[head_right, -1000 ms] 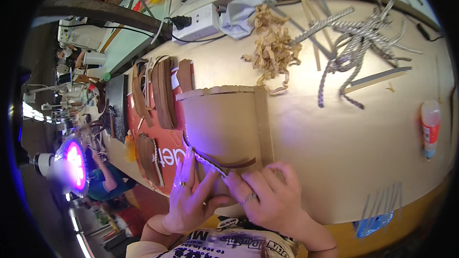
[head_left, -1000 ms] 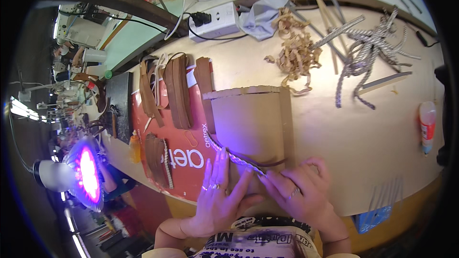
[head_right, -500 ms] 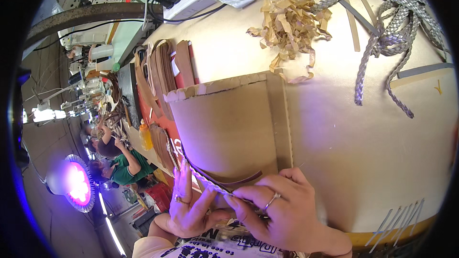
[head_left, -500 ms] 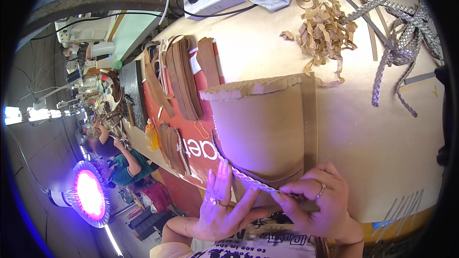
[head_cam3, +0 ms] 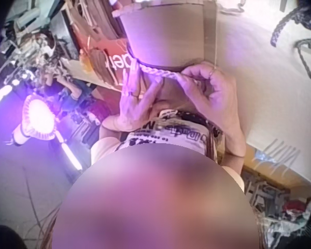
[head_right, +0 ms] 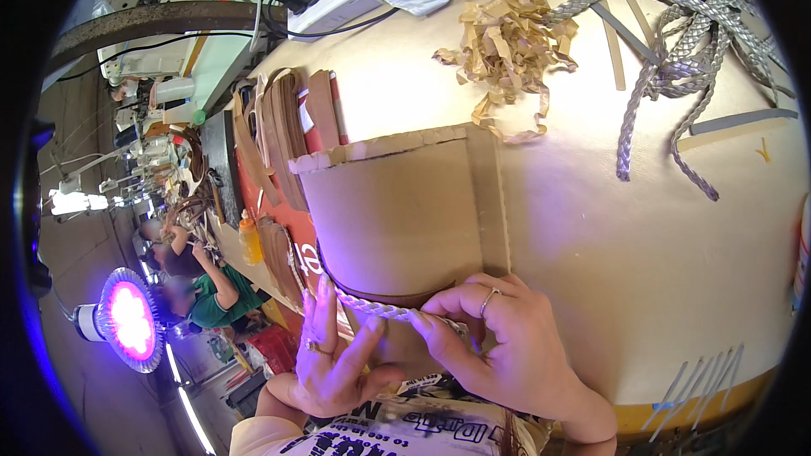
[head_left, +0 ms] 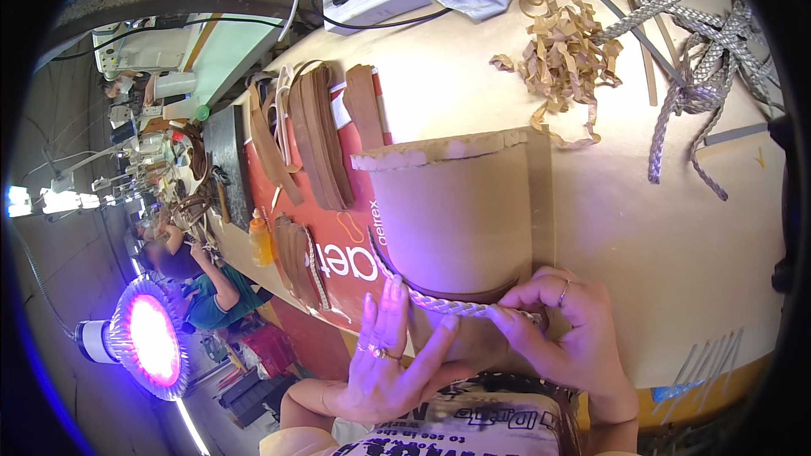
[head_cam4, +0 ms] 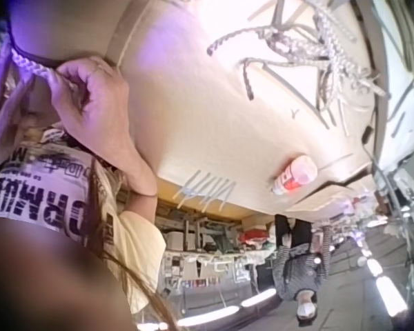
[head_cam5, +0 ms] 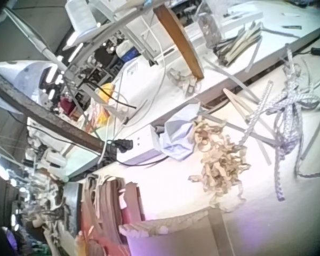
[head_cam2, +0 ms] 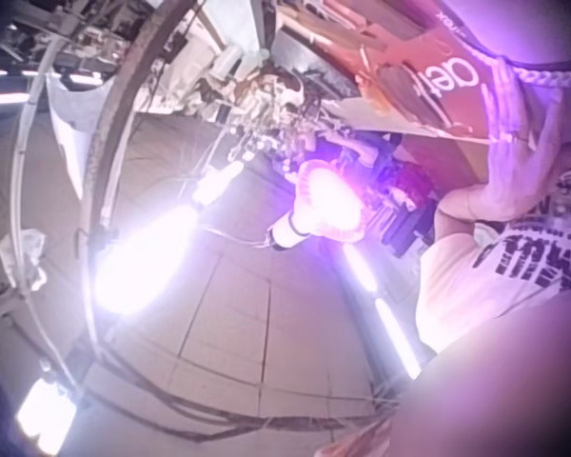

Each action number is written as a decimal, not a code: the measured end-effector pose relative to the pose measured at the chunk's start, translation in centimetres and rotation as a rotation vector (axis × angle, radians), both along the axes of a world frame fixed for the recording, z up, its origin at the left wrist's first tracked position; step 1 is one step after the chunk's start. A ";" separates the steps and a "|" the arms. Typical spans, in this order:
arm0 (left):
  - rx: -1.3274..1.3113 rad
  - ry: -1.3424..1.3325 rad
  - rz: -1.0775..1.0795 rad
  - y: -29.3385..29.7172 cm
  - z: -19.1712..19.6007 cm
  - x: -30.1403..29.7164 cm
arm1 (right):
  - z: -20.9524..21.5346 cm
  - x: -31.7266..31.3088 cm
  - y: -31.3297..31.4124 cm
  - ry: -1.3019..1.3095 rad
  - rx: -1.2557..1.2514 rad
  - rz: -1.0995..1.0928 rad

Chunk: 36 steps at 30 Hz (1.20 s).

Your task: The person wraps a silver decorative cord around a cylindrical cardboard form, repeatedly positioning it under a UV lamp to cure adhesive. They handle multiple cord segments, aligning and pressing them onto the form, then placing finished pieces aside.

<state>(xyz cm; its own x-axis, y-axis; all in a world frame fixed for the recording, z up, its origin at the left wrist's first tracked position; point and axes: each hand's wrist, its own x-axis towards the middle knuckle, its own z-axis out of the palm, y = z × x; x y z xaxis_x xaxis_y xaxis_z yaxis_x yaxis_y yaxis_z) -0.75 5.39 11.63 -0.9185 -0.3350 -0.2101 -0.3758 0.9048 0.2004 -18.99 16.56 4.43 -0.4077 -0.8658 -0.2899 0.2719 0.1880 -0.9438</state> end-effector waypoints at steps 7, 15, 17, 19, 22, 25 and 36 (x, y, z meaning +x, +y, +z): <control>0.005 -0.010 -0.025 -0.1 0.0 0.0 | -0.9 0.3 -0.3 -0.085 -0.037 -0.024; 0.049 -0.002 0.002 -0.2 -0.1 0.0 | -0.5 0.2 -0.1 -0.137 0.027 0.003; 0.034 -0.014 -0.016 -0.2 -0.1 0.0 | -0.9 0.5 -0.3 -0.080 -0.025 -0.033; 0.035 -0.020 -0.025 -0.2 -0.1 0.0 | -1.1 0.6 -0.2 -0.116 -0.008 -0.024; 0.046 -0.031 -0.041 -0.3 0.0 0.0 | -1.3 0.9 -0.2 -0.148 -0.004 -0.040; 0.056 -0.029 -0.031 -0.2 0.0 -0.1 | -1.4 0.9 -0.2 -0.191 0.010 -0.016; 0.035 0.001 -0.037 0.3 -0.5 -0.5 | -1.8 0.8 -0.4 -0.241 0.041 0.037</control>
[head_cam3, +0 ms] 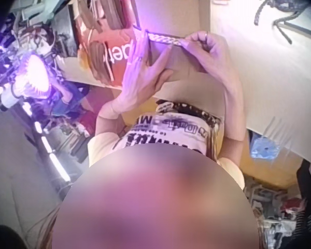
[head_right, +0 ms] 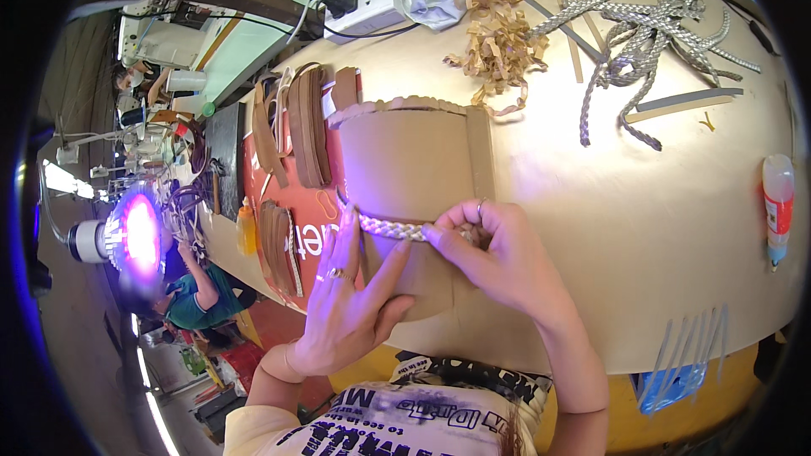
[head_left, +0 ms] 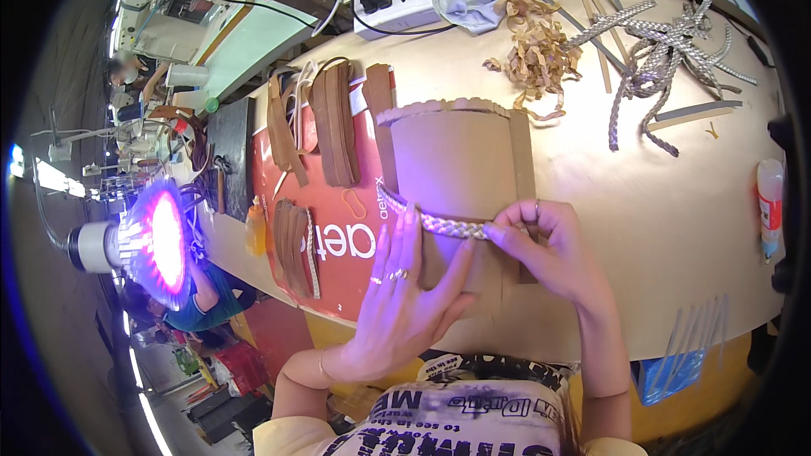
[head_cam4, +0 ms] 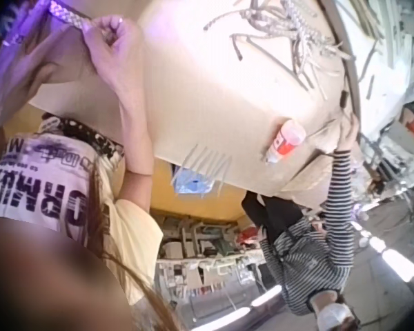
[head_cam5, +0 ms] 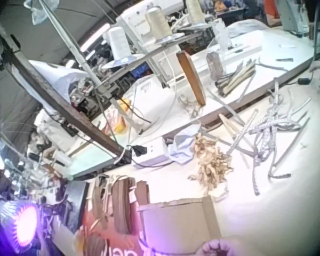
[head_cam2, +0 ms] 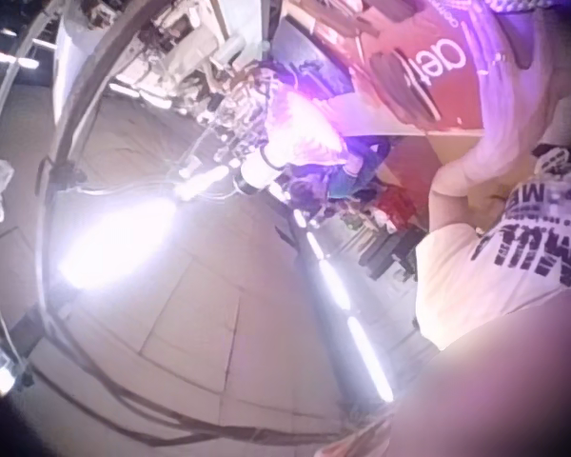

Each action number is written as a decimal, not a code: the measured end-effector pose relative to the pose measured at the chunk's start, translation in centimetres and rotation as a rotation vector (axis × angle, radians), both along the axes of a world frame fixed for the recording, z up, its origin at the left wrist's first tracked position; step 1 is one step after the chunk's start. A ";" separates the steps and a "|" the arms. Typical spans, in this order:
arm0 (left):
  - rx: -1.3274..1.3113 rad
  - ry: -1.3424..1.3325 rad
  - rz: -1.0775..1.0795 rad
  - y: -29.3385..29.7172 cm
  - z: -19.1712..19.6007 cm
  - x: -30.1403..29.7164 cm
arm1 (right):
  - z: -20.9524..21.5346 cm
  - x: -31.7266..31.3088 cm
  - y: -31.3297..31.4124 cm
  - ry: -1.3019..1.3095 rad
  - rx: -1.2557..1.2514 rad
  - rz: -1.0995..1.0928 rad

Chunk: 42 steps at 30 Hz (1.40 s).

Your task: The person wraps a silver decorative cord around a cylindrical cardboard form, repeatedly positioning it under a UV lamp to cure adhesive. They handle multiple cord segments, aligning and pressing them onto the form, then placing finished pieces aside.

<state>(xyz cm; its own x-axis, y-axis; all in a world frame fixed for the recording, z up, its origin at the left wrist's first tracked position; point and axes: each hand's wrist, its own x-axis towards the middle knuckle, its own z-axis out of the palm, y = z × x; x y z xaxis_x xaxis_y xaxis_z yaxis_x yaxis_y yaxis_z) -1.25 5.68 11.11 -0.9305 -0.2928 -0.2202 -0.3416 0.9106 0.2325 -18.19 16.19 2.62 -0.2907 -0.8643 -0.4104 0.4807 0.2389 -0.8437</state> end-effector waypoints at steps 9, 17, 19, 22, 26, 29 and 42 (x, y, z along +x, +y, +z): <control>-0.146 0.083 0.005 0.6 -0.3 -0.3 | -0.1 -0.4 -0.2 0.056 -0.062 0.010; -0.197 0.076 0.010 0.8 -0.4 -0.5 | -1.5 -0.8 1.3 0.143 -0.070 0.043; -0.205 0.059 0.011 0.9 -0.2 -0.7 | -1.8 -0.8 1.4 0.122 -0.104 0.014; -0.208 0.064 0.007 1.0 0.0 -0.8 | -2.0 -0.3 1.2 0.127 -0.074 -0.020; -0.213 0.053 0.001 1.1 0.3 -1.0 | -2.2 0.5 0.9 0.077 -0.064 -0.079; -0.202 0.037 0.004 1.1 0.5 -1.1 | -2.4 0.9 0.8 0.111 -0.033 -0.101; -0.157 0.000 0.031 1.2 0.4 -1.2 | -2.7 4.5 0.2 0.131 0.045 -0.387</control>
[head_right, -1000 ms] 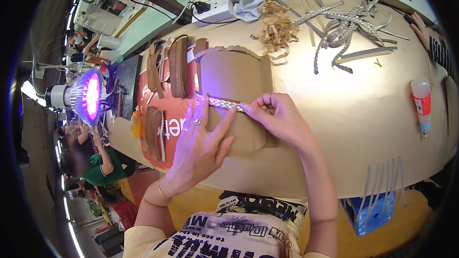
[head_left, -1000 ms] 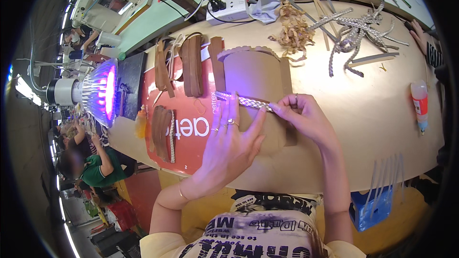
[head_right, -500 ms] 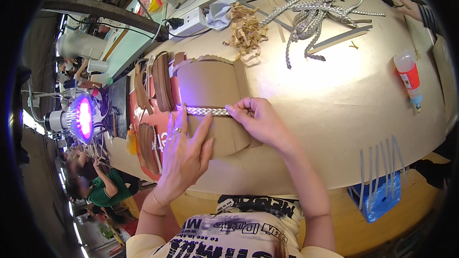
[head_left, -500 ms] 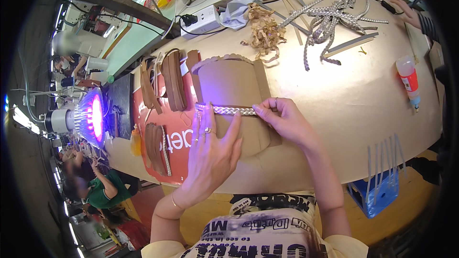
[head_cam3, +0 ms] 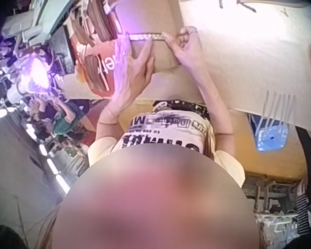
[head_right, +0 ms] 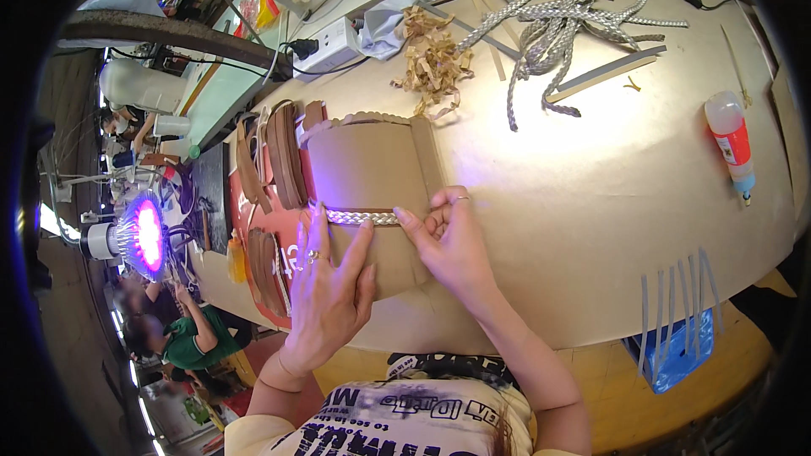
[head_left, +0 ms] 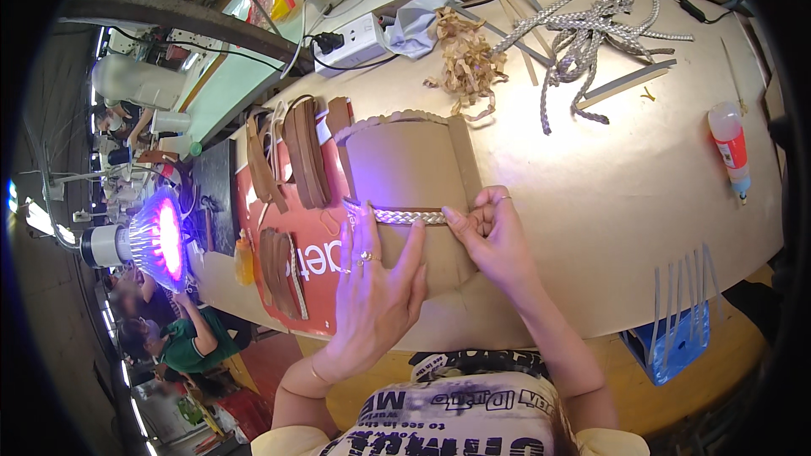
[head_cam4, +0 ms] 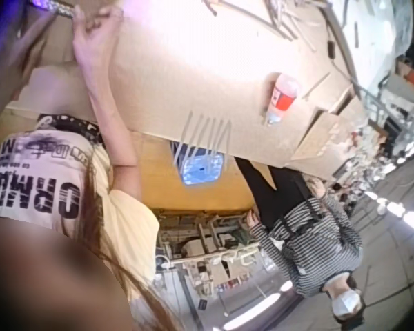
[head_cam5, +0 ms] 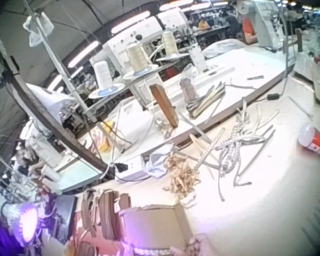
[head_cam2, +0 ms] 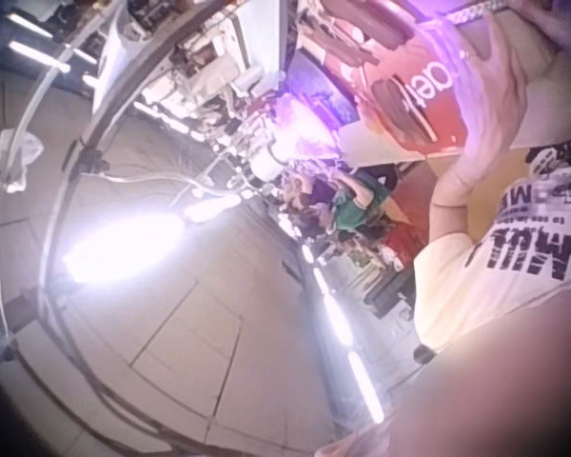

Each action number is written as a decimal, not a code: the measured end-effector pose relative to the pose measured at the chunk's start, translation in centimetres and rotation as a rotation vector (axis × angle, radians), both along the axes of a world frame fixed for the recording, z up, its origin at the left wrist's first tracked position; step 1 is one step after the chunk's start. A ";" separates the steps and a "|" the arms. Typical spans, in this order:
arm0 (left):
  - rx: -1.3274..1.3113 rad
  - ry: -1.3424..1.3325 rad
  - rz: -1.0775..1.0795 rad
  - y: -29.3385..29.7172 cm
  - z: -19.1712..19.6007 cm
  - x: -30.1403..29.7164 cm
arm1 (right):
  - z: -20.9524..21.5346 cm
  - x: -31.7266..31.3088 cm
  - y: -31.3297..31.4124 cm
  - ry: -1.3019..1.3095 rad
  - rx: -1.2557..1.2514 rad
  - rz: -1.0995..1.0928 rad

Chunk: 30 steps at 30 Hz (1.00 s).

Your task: The person wraps a silver decorative cord around a cylindrical cardboard form, repeatedly positioning it under a UV lamp to cure adhesive. They handle multiple cord segments, aligning and pressing them onto the form, then placing finished pieces aside.

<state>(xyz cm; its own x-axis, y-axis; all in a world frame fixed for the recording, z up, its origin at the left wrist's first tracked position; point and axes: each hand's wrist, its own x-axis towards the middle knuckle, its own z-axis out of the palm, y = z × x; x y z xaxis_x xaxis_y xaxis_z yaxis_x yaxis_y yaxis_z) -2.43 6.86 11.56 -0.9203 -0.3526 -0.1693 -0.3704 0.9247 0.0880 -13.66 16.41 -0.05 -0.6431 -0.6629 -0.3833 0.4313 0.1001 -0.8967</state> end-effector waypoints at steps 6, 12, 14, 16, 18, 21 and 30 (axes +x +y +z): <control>-0.026 0.063 -0.011 0.3 -0.4 0.2 | -0.6 0.1 0.5 -0.105 -0.026 -0.078; 0.073 0.232 0.044 -0.1 -1.3 1.1 | 1.1 -1.0 0.9 -0.422 -0.169 -0.104; 0.152 0.287 0.097 0.1 -1.7 1.4 | 2.2 -1.0 1.2 -0.396 -0.127 -0.066; 0.266 0.342 0.156 0.3 -1.9 1.6 | 3.4 -0.6 0.9 -0.186 -0.158 -0.034; 0.266 0.436 0.143 0.0 -1.8 1.8 | 4.7 -0.8 0.6 -0.046 -0.174 0.008; 0.175 0.627 0.137 -1.5 -0.7 2.3 | 6.6 -2.0 0.4 -0.019 -0.216 0.099; 1.281 0.344 0.172 -4.6 3.0 2.1 | 11.2 -3.9 0.3 -0.047 -0.288 0.253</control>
